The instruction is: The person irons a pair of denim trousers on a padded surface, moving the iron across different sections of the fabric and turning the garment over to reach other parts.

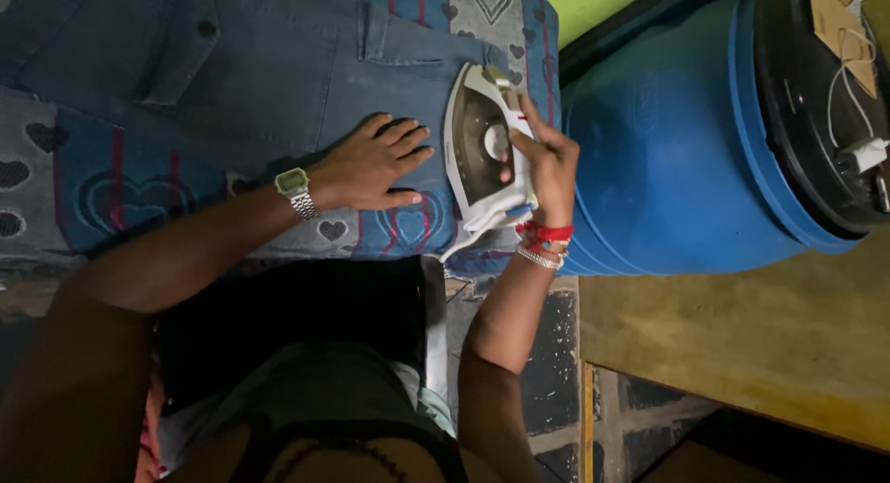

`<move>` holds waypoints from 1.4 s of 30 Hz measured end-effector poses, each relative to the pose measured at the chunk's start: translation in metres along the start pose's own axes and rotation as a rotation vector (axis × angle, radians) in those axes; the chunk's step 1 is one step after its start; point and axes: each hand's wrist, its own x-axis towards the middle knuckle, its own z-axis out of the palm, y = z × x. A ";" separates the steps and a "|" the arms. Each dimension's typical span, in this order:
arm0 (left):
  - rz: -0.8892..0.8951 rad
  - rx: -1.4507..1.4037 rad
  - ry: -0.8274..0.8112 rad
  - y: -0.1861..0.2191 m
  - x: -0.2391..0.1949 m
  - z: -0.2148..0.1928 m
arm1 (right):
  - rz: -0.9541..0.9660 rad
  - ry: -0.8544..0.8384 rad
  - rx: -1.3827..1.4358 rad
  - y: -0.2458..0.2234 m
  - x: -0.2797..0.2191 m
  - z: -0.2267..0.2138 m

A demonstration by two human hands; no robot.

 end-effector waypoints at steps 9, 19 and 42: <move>0.071 -0.027 0.001 0.002 -0.001 -0.001 | 0.040 0.119 -0.001 0.012 -0.060 -0.010; 0.082 -0.117 0.083 0.004 -0.003 -0.004 | 0.006 0.138 0.048 0.008 -0.015 -0.001; 0.096 -0.080 0.100 0.009 -0.001 -0.010 | -0.027 0.031 0.041 0.035 0.045 -0.065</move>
